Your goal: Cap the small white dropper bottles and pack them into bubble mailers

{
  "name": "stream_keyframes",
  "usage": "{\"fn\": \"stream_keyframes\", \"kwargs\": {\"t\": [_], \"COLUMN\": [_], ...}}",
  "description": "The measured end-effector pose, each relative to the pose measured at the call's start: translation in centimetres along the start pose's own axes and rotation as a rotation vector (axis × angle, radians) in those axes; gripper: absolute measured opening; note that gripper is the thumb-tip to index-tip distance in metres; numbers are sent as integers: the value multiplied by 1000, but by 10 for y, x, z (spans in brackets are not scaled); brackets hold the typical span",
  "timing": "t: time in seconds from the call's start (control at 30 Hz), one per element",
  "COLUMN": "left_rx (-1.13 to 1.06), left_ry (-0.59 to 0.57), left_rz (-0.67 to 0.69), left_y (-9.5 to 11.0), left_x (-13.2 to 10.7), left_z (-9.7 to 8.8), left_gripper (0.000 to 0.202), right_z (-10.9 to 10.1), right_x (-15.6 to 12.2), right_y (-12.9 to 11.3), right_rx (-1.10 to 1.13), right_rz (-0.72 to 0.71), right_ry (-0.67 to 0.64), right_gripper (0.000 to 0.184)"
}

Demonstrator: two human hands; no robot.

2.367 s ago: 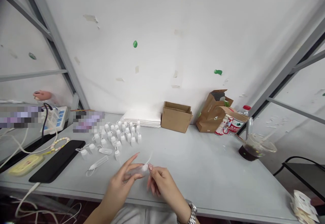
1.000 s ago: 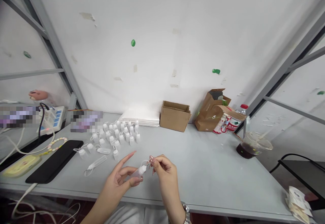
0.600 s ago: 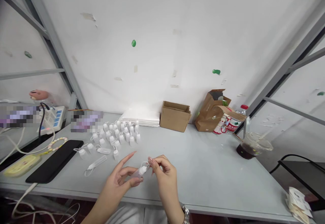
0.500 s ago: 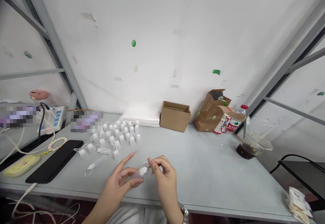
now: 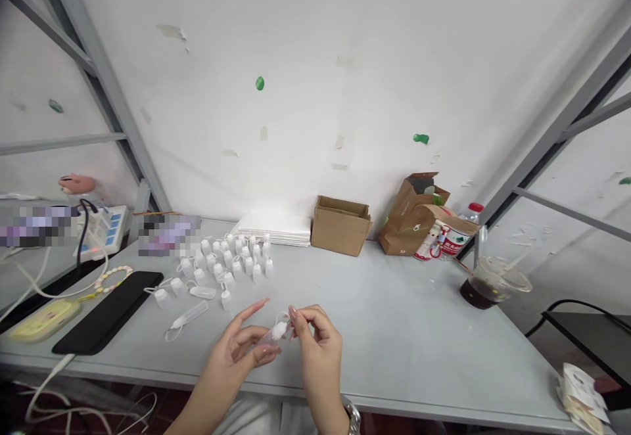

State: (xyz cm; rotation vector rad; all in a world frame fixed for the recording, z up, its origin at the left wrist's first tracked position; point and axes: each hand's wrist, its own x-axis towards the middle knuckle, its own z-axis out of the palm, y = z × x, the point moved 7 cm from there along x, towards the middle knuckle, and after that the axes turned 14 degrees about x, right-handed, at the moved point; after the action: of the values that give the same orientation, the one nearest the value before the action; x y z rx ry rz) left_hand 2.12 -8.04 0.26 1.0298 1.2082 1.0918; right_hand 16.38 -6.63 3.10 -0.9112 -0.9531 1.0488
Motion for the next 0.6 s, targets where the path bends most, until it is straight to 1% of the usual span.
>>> {"fn": "stream_keyframes", "kwargs": {"t": [0.2, 0.3, 0.33, 0.37, 0.4, 0.47, 0.5, 0.53, 0.6], "left_rx": [-14, 63, 115, 184, 261, 413, 479, 524, 555], "left_ry": [7, 1, -6, -12, -9, 26, 54, 82, 116], "left_rz": [44, 84, 105, 135, 171, 236, 251, 249, 203], "left_y": [-2, -6, -6, -6, -6, -3, -2, -2, -3], "left_x": [2, 7, 10, 12, 14, 17, 18, 19, 20], "left_z": [2, 2, 2, 2, 2, -3, -6, -11, -19], "left_gripper": [56, 48, 42, 34, 26, 18, 17, 17, 16], "right_z": [2, 3, 6, 11, 19, 35, 41, 44, 47], "right_x": [-5, -13, -15, -15, -13, -2, 9, 24, 65], "right_y": [0, 2, 2, 1, 1, -1, -2, -4, -9], "right_rx": [-85, -120, -139, -163, -191, -252, -282, -319, -435], "right_rz": [-59, -99, -115, -129, -137, -134, -130, -137, -212], "right_ry": [19, 47, 20, -41, -134, -341, -412, -444, -403], "right_gripper": [25, 24, 24, 24, 23, 20, 19, 19, 26]}}
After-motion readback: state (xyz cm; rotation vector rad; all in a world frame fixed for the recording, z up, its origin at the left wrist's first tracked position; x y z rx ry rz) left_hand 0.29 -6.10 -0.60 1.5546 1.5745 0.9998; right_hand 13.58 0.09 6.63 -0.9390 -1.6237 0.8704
